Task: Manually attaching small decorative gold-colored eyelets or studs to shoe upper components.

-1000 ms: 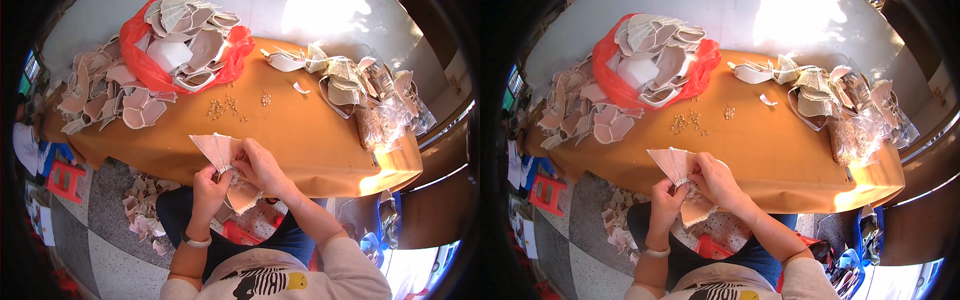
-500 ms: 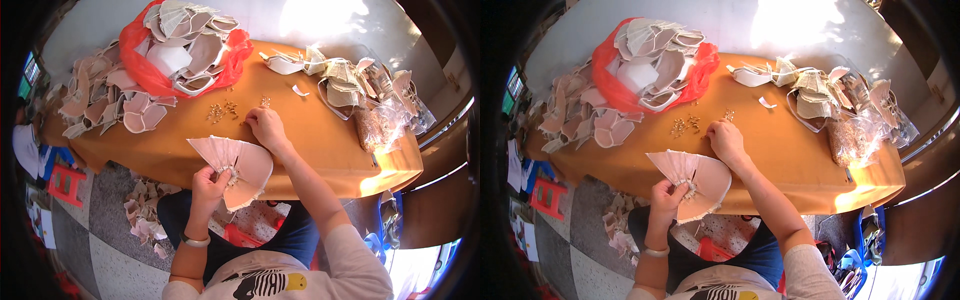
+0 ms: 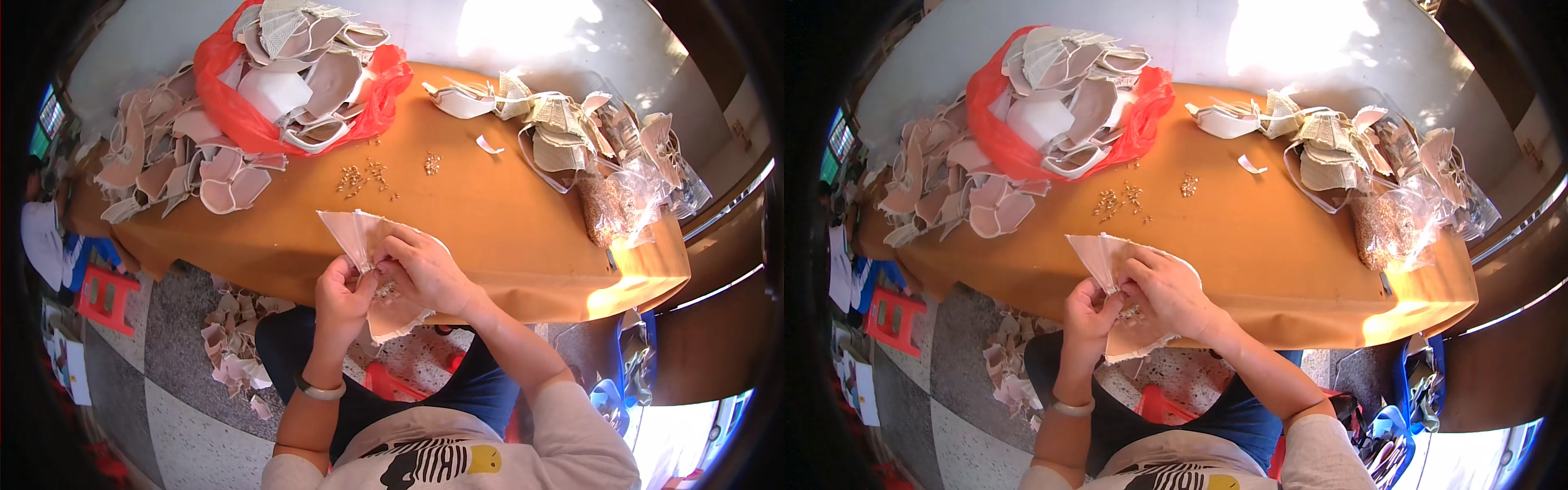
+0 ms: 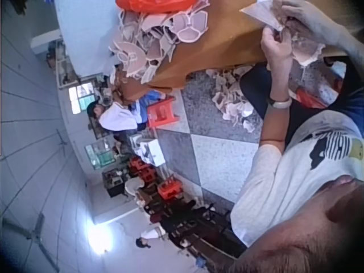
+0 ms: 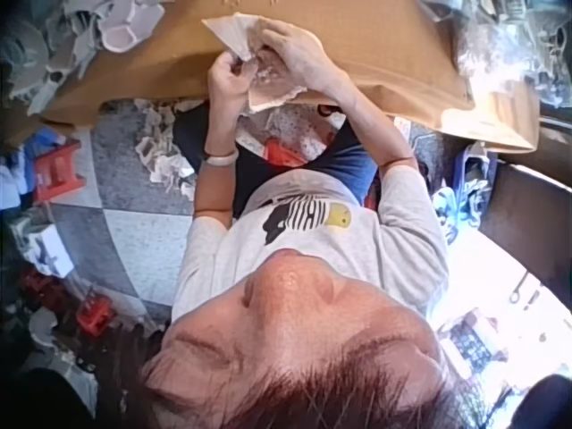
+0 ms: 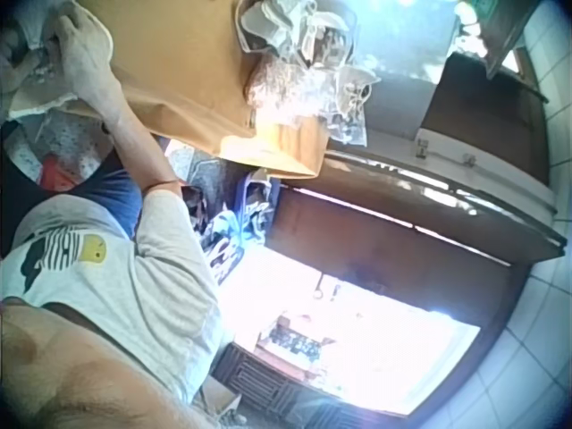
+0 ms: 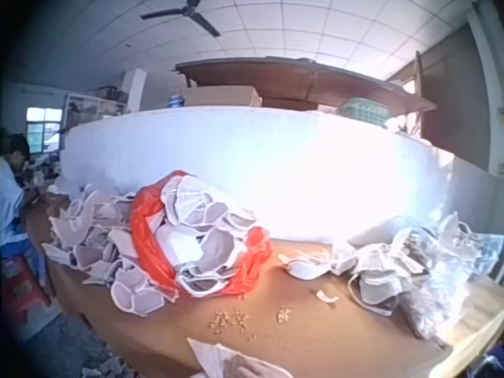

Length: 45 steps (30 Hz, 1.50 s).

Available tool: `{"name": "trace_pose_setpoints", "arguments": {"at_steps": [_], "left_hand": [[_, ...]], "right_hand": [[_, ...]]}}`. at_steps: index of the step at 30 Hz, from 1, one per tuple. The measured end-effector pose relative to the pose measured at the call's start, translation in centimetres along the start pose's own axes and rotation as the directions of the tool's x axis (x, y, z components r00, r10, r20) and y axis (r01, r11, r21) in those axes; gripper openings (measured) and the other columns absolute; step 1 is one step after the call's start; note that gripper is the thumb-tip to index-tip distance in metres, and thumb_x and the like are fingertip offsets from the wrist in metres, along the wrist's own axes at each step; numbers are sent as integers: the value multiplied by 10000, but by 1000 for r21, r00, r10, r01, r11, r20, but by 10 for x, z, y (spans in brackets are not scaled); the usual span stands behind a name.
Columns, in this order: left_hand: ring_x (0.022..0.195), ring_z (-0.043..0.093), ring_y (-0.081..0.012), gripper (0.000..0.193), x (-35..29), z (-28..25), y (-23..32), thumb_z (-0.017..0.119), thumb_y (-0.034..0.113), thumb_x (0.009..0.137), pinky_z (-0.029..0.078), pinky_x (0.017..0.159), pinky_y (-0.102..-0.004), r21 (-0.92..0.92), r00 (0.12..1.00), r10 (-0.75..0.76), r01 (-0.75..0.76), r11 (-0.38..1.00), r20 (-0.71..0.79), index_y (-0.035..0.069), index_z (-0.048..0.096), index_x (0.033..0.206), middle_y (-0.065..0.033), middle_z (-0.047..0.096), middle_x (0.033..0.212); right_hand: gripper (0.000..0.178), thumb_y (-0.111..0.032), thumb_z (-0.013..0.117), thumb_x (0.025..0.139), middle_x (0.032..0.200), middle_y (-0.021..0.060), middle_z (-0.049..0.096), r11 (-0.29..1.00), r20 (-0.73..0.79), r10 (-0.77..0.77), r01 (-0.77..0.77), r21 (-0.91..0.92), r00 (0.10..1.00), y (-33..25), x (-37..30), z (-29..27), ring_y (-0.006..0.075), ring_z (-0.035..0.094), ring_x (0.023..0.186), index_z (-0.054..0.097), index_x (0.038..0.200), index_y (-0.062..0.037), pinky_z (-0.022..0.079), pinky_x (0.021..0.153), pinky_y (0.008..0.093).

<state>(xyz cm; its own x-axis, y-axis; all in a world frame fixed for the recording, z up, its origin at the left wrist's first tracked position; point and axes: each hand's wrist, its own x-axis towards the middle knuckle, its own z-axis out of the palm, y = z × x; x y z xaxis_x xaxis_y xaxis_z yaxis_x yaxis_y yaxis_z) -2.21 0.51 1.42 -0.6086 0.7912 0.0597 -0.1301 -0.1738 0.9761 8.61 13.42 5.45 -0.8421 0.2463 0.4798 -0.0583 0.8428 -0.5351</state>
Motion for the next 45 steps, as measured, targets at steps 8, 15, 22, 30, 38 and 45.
{"name": "trace_pose_setpoints", "arguments": {"at_steps": [8,15,22,30,38,45], "left_hand": [[737,604,-35,176,-3,5,3,650,24,891,488,648,-214,146,999,47,-44,988,-21,-62,647,1045,-44,708,887],[726,612,-38,187,-6,5,3,663,31,886,495,647,-222,170,997,69,-61,984,-43,-63,646,1047,-53,713,864],[804,632,-61,167,-5,3,4,659,30,895,498,709,-216,4,998,-24,24,1000,-52,-60,656,1036,-58,711,915],[799,627,-53,161,1,-3,10,653,79,923,494,698,-200,32,990,-140,141,990,-13,-55,663,1013,-53,706,922],[745,622,-58,153,11,0,-1,680,84,914,495,647,-204,4,993,-115,115,993,30,-57,672,970,-55,702,863],[736,634,-59,169,5,-7,-6,698,78,907,491,627,-193,-81,974,-213,219,972,72,-63,680,998,-45,701,835]], "right_hand": [[122,-77,654,829,929,149,562,995,-44,97,-98,-13,994,-7,-5,3,362,586,823,570,899,-23,481,713,424],[112,-82,645,846,910,149,559,987,-125,126,-137,-84,984,-9,-8,12,363,581,790,563,900,-28,474,675,424],[117,-87,667,843,904,148,578,978,-129,148,-164,-129,981,-10,-10,17,355,600,799,591,915,-35,490,684,424],[107,-80,696,818,894,138,623,987,-89,144,-150,-65,986,-12,-8,7,344,637,775,647,905,-41,524,677,416],[142,-96,679,815,880,109,609,998,1,61,-61,8,998,4,2,-2,319,646,799,663,951,-56,536,701,407],[227,-150,671,757,942,104,573,972,191,-200,220,-88,961,10,1,-14,299,633,932,649,964,-59,542,759,400]]}}
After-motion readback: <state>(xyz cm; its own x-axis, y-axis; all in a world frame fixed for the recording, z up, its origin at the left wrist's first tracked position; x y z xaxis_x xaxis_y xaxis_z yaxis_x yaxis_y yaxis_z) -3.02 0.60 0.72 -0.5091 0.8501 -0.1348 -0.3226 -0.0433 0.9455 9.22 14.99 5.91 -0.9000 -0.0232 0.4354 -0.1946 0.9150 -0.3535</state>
